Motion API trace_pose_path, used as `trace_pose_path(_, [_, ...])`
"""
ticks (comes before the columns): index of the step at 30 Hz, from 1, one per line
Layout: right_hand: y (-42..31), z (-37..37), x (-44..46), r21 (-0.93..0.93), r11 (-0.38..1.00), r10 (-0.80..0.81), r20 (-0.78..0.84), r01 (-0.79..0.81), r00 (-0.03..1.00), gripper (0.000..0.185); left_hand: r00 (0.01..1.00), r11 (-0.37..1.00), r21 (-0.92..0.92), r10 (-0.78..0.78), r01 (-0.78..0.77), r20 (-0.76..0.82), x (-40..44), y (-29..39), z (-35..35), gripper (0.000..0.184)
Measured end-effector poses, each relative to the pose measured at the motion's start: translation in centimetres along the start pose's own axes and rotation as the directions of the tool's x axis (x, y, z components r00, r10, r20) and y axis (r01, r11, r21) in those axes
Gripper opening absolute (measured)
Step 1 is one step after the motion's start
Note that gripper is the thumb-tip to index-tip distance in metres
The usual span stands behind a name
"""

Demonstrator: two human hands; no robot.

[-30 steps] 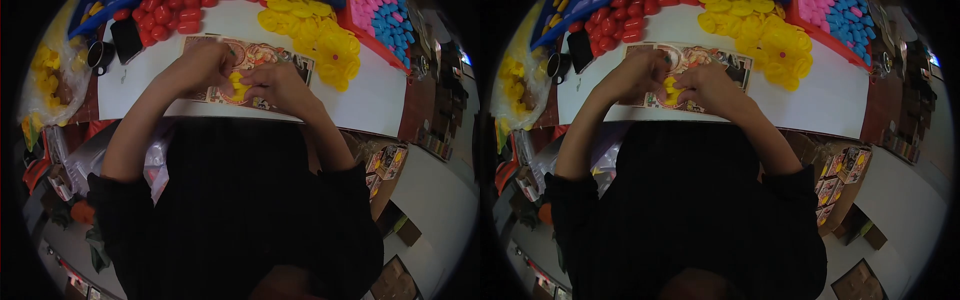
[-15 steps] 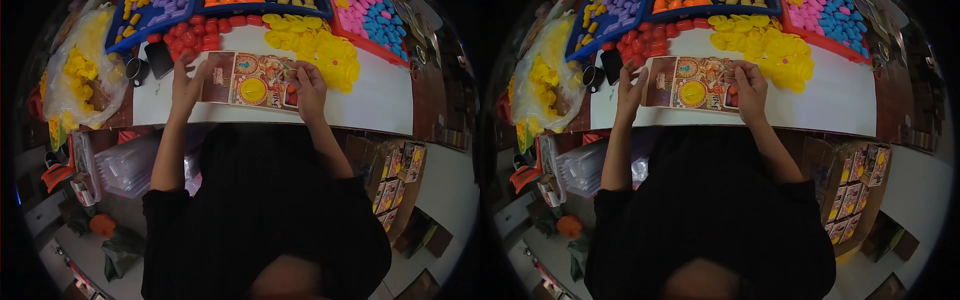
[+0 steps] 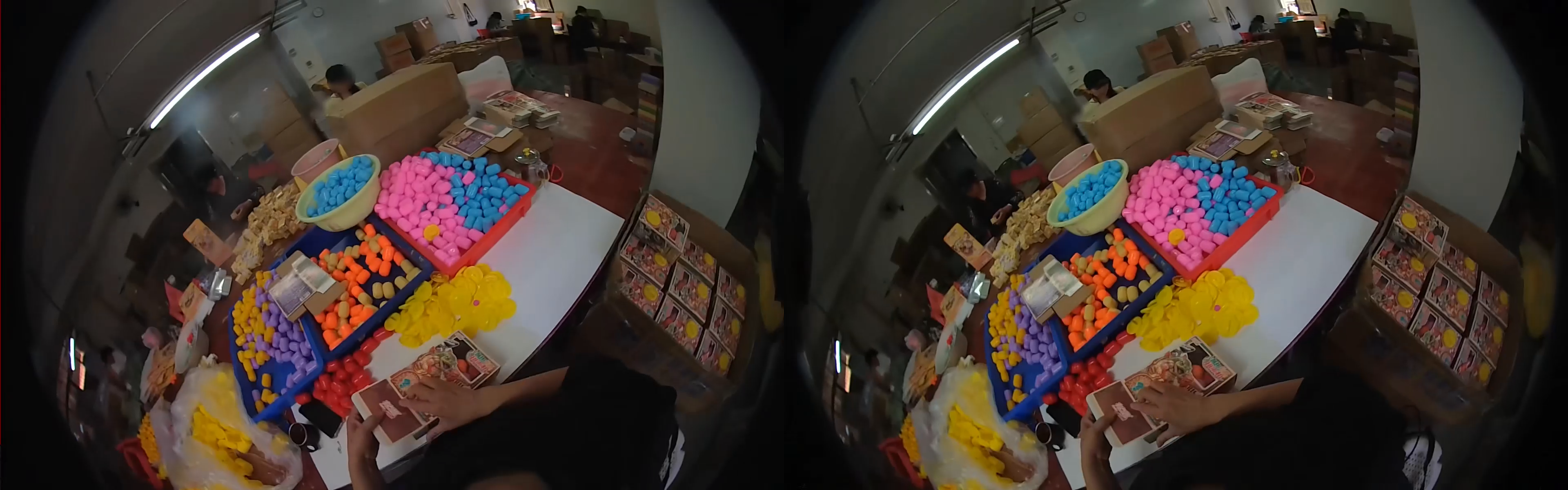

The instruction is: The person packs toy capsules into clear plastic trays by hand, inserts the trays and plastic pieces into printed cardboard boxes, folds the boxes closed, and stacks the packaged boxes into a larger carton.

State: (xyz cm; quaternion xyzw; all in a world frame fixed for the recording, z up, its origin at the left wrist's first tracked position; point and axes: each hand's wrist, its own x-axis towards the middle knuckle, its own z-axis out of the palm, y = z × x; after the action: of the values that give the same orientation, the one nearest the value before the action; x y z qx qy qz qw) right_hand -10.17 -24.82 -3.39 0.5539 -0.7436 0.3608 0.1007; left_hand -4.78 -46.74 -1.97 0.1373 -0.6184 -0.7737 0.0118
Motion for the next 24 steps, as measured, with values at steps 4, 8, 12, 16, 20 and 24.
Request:
trace_pose_path(4, [-1.7, -2.1, 1.4, -0.205, 0.975, -0.139, -0.277, 0.082, 0.951, 0.064, 0.973, 0.982, -0.042, 0.189, -0.185, 0.132, -1.3, 3.5, 5.1, 0.044])
trace_pose_path(8, [-1.3, -4.9, 1.5, -0.286, 0.958, -0.116, -0.445, -0.018, 0.888, 0.047, 0.884, 0.936, -0.052, 0.347, -0.348, 0.313, -0.5, 3.8, 6.6, 0.041])
trace_pose_path(12, [-0.7, -9.2, 1.2, 0.210, 0.976, 0.184, -0.615, -0.066, 0.767, 0.013, 0.714, 0.708, 0.163, 0.699, -0.687, -0.031, 1.4, 4.1, 6.1, 0.042])
trace_pose_path(16, [1.0, -8.6, 2.8, 0.551, 0.832, 0.408, -0.530, -0.064, 0.744, 0.015, 0.899, 0.876, -0.203, 0.428, -0.437, -0.088, 3.0, 3.0, 4.5, 0.039])
trace_pose_path(20, [5.1, -2.7, 2.2, 0.854, 0.475, 0.606, -0.141, -0.213, 0.783, 0.024, 0.973, 0.908, -0.409, 0.172, -0.095, 0.156, 2.7, -0.8, 2.5, 0.042])
trace_pose_path(24, [2.9, -2.7, -0.4, 0.920, 0.212, 0.656, 0.116, -0.330, 0.746, 0.039, 0.972, 0.862, -0.498, 0.186, -0.090, 0.146, 1.4, -0.7, 2.4, 0.042])
